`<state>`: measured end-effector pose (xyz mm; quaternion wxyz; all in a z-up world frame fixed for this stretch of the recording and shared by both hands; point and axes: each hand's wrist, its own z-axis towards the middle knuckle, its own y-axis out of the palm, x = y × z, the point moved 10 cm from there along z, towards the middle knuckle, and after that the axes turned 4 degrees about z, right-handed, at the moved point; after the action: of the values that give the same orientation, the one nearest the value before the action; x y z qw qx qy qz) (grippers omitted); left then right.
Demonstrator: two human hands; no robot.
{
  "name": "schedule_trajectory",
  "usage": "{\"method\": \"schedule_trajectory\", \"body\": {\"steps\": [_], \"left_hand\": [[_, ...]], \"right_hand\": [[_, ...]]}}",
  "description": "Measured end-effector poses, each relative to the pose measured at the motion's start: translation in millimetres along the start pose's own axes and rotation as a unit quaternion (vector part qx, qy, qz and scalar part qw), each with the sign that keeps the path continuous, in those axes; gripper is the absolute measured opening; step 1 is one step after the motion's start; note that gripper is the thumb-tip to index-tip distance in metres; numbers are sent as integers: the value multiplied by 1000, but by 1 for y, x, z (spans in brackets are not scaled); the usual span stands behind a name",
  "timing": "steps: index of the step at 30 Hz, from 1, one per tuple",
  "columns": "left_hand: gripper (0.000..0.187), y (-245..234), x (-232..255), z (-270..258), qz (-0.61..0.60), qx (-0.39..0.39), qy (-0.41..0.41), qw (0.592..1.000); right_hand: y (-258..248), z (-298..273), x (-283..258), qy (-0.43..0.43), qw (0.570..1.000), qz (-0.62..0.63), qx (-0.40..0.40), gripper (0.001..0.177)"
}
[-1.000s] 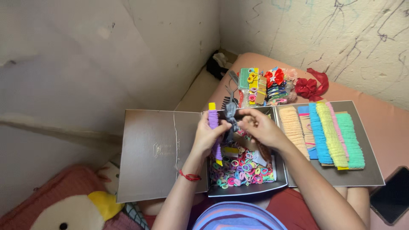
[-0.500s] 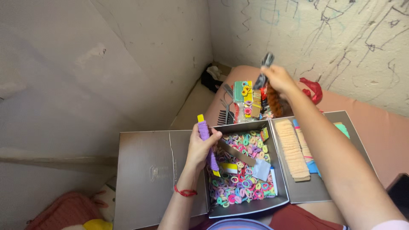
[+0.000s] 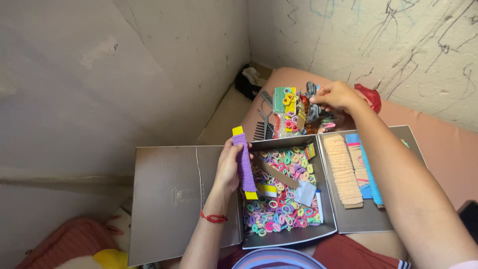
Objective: The person sorts hair accessories from a box, placing combs, hair ties, scrunchies, and hair rollers onto the bed beside the box. They handle items one at a time, occasionally wrapping small rubber bands around a purple hair roller before setting it aside.
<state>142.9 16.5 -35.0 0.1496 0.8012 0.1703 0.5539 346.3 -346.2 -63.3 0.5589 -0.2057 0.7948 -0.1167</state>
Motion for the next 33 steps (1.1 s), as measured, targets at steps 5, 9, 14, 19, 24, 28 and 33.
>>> {"method": "schedule_trajectory", "body": {"steps": [5,9,14,19,24,28,33], "left_hand": [[36,-5,-3,-1,11,-14,22,1000],[37,-9,4,-3,28,-12,47,998],[40,-31,24,-14,28,6,94,995],[43,-37,27,-24,18,-17,120,992],[46,-31,21,-24,15,-35,118,992],[46,-29,20,-29,10,-39,119,992],[45,-31,20,-31,13,-34,119,992]], "right_hand": [[11,-18,-5,-3,997,-81,17,28],[2,-39,-30,-38,974,-212,73,29],[16,-89,-81,-172,948,-255,76,26],[71,-153,-105,-269,943,-191,-39,25],[165,-217,-60,-245,823,-450,-247,24],[181,-244,-35,-242,713,-626,-200,19],[180,-255,-36,-237,768,-526,-278,16]]}}
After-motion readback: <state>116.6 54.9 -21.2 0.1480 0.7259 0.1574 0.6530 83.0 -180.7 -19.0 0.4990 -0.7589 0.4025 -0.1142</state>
